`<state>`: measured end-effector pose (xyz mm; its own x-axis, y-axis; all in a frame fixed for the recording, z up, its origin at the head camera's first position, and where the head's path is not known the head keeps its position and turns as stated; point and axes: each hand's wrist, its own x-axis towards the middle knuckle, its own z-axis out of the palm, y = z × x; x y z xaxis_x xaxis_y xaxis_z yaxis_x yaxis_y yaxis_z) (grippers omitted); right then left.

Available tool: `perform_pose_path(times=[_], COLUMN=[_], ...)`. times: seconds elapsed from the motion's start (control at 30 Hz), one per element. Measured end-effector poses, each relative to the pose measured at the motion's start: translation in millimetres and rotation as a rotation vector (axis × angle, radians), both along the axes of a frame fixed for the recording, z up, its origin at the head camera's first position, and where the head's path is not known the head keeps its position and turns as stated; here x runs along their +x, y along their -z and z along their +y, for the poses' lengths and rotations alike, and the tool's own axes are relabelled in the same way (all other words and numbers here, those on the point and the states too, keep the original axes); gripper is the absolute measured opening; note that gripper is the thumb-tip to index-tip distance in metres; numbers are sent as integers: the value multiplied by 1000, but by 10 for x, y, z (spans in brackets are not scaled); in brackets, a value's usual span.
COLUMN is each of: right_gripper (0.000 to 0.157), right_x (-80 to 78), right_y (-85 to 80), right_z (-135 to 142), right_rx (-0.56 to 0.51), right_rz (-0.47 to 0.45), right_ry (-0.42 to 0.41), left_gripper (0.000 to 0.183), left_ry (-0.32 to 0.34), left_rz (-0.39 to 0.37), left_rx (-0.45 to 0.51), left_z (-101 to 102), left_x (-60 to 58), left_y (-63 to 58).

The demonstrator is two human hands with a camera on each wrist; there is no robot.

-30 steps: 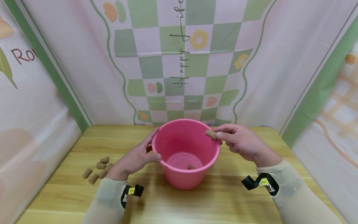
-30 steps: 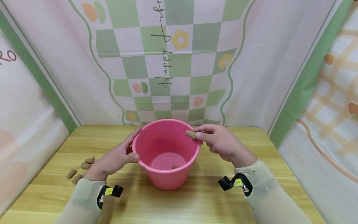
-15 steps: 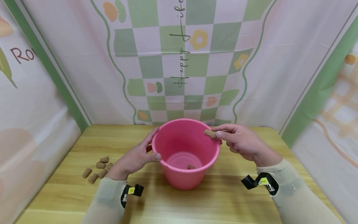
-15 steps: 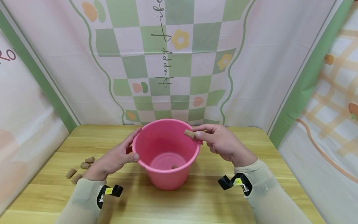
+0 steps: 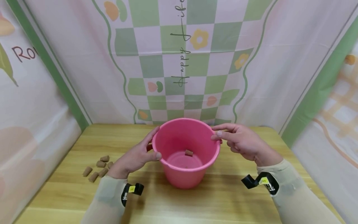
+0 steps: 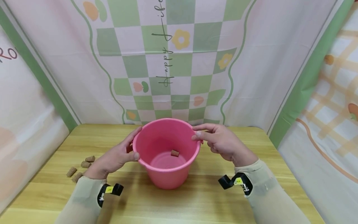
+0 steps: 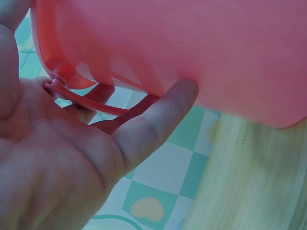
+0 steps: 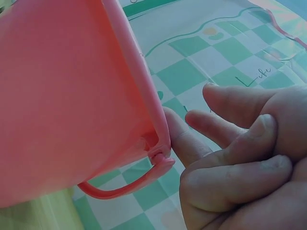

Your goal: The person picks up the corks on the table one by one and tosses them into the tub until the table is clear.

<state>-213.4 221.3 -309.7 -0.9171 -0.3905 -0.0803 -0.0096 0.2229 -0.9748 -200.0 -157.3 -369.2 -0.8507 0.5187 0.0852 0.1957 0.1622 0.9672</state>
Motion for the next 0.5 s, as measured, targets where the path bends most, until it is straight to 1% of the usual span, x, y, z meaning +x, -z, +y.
perform_pose_path(times=[0.07, 0.17, 0.3, 0.4, 0.5], right_gripper=[48, 46, 44, 40, 33], right_x=[8, 30, 69, 89, 102], right_y=[-3, -7, -13, -14, -15], right_z=[1, 1, 28, 83, 151], right_rx=[0, 24, 37, 5, -30], right_rz=[0, 27, 77, 96, 101], right_ry=[8, 6, -21, -47, -50], left_gripper=[98, 98, 98, 97, 97], left_ry=[2, 1, -2, -4, -5], left_rz=[-3, -8, -7, -9, -9], left_rx=[3, 6, 1, -4, -8], left_z=[4, 9, 10, 6, 3], left_x=[-7, -8, -6, -6, -6], left_y=[-4, -15, -21, -21, -19])
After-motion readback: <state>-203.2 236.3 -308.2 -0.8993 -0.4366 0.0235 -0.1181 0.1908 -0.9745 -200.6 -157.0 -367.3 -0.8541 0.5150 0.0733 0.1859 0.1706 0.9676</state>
